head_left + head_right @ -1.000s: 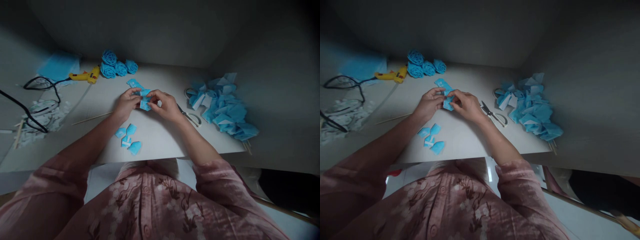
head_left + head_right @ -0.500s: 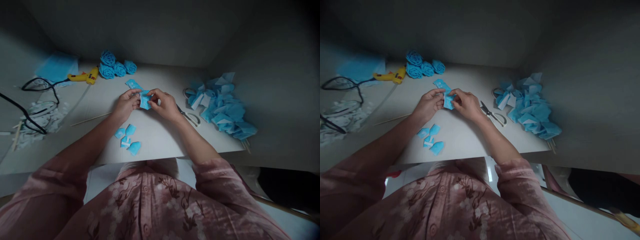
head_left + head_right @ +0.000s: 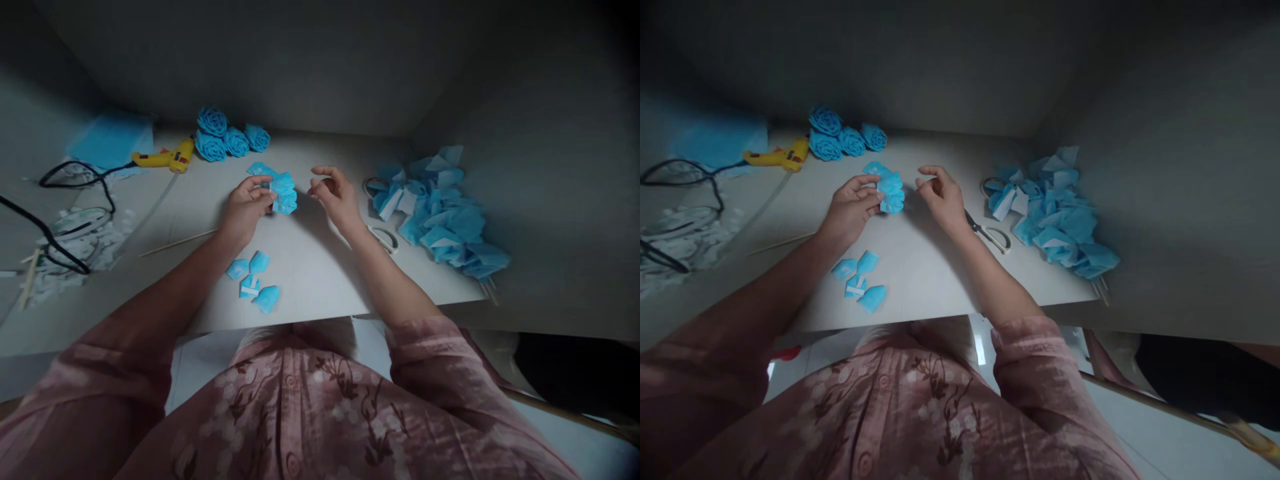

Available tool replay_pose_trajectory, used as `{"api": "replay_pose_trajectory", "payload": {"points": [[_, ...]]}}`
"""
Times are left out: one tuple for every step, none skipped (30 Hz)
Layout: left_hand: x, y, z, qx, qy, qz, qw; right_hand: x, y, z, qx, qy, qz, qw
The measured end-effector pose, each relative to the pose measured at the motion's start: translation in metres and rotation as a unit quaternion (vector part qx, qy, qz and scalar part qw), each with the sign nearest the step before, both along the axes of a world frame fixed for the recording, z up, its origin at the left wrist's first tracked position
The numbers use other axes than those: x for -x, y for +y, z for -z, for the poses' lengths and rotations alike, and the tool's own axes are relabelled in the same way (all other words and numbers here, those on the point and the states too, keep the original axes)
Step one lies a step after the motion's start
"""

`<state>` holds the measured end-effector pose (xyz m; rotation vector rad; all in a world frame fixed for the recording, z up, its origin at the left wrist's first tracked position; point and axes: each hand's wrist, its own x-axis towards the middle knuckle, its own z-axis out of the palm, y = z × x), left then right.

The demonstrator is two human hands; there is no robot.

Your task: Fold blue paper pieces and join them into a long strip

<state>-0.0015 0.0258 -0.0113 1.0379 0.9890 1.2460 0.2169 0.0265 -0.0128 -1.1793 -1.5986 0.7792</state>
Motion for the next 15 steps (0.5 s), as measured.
{"api": "replay_pose_trajectory", "payload": {"points": [[0.0, 0.0, 0.0, 0.001, -0.001, -0.002, 1.0, 0.001, 0.0, 0.002, 0.021, 0.012, -0.015, 1.0], [-0.001, -0.001, 0.0, 0.001, -0.001, -0.002, 1.0, 0.004, 0.0, 0.004, 0.042, 0.021, -0.036, 0.998], [-0.002, -0.002, 0.001, 0.0, -0.001, -0.001, 1.0, 0.007, 0.0, 0.006, 0.06, 0.028, -0.057, 0.996], [-0.003, -0.003, 0.001, -0.002, 0.002, 0.001, 1.0, 0.011, -0.001, 0.009, 0.074, 0.034, -0.075, 0.994], [-0.004, -0.004, 0.002, -0.005, 0.007, 0.005, 1.0, 0.015, -0.001, 0.013, 0.082, 0.039, -0.086, 0.992], [-0.005, -0.004, 0.002, -0.009, 0.013, 0.009, 1.0, 0.018, -0.001, 0.016, 0.086, 0.044, -0.092, 0.991], [-0.005, -0.004, 0.003, -0.014, 0.018, 0.013, 1.0, 0.021, -0.001, 0.019, 0.087, 0.048, -0.094, 0.991], [-0.006, -0.005, 0.003, -0.019, 0.021, 0.017, 0.999, 0.023, 0.0, 0.022, 0.086, 0.052, -0.094, 0.991], [-0.006, -0.004, 0.003, -0.022, 0.022, 0.022, 0.999, 0.023, 0.001, 0.024, 0.085, 0.054, -0.092, 0.991], [-0.005, -0.004, 0.003, -0.023, 0.02, 0.028, 0.999, 0.023, 0.002, 0.025, 0.082, 0.054, -0.091, 0.991], [-0.004, -0.003, 0.002, -0.021, 0.016, 0.035, 0.999, 0.023, 0.003, 0.025, 0.08, 0.054, -0.092, 0.991], [-0.003, -0.003, 0.002, -0.017, 0.012, 0.043, 0.999, 0.021, 0.004, 0.025, 0.079, 0.054, -0.096, 0.991], [-0.002, -0.002, 0.001, -0.012, 0.009, 0.05, 0.999, 0.02, 0.004, 0.024, 0.08, 0.056, -0.103, 0.99], [-0.001, -0.002, 0.0, -0.007, 0.005, 0.055, 0.998, 0.018, 0.004, 0.022, 0.083, 0.061, -0.114, 0.988], [0.0, -0.001, 0.0, -0.004, 0.002, 0.058, 0.998, 0.016, 0.003, 0.02, 0.091, 0.07, -0.125, 0.986]]}}
